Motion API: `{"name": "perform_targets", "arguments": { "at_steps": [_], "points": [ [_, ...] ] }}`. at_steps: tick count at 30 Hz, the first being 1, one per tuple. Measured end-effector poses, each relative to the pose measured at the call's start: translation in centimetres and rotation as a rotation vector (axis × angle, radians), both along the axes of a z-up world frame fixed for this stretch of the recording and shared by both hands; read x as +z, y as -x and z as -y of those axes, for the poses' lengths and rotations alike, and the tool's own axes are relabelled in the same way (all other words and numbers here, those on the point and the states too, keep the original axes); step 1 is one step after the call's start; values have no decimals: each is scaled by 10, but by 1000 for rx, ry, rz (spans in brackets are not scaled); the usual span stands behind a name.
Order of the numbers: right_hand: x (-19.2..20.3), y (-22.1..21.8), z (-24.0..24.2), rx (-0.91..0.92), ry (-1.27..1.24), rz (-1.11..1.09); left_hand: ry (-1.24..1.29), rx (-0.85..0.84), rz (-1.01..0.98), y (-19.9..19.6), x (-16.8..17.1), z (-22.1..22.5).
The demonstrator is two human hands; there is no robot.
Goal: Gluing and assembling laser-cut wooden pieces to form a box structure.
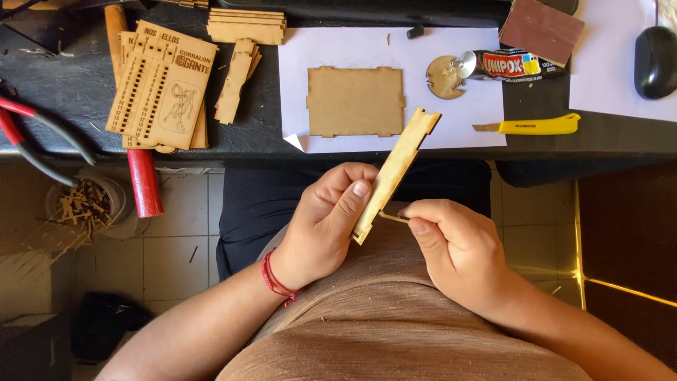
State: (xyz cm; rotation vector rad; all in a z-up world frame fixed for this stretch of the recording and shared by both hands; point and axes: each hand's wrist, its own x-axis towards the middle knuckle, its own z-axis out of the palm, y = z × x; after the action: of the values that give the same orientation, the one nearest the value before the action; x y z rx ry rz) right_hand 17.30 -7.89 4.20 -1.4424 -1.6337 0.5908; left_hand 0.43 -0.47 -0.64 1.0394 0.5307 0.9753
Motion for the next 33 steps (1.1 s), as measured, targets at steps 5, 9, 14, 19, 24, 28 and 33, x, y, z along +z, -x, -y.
{"name": "perform_targets", "arguments": {
  "at_steps": [5,9,14,19,24,28,33],
  "points": [
    [-1,1,2,-46,-50,35,-41,2,-49,2,10,2],
    [1,0,5,-38,-69,69,-37,34,-31,2,8,1],
    [2,1,4,-30,-124,101,-88,54,-72,3,10,-1],
    [3,6,3,32,-102,50,-82,63,-79,4,12,1],
    [-2,-4,12,-27,61,154,-79,-26,-267,8,22,1],
    [-6,-9,10,121,52,120,-113,-27,-273,9,20,2],
    [-12,-21,14,32,100,84,-284,34,-472,27,36,-26]
  ]
}}
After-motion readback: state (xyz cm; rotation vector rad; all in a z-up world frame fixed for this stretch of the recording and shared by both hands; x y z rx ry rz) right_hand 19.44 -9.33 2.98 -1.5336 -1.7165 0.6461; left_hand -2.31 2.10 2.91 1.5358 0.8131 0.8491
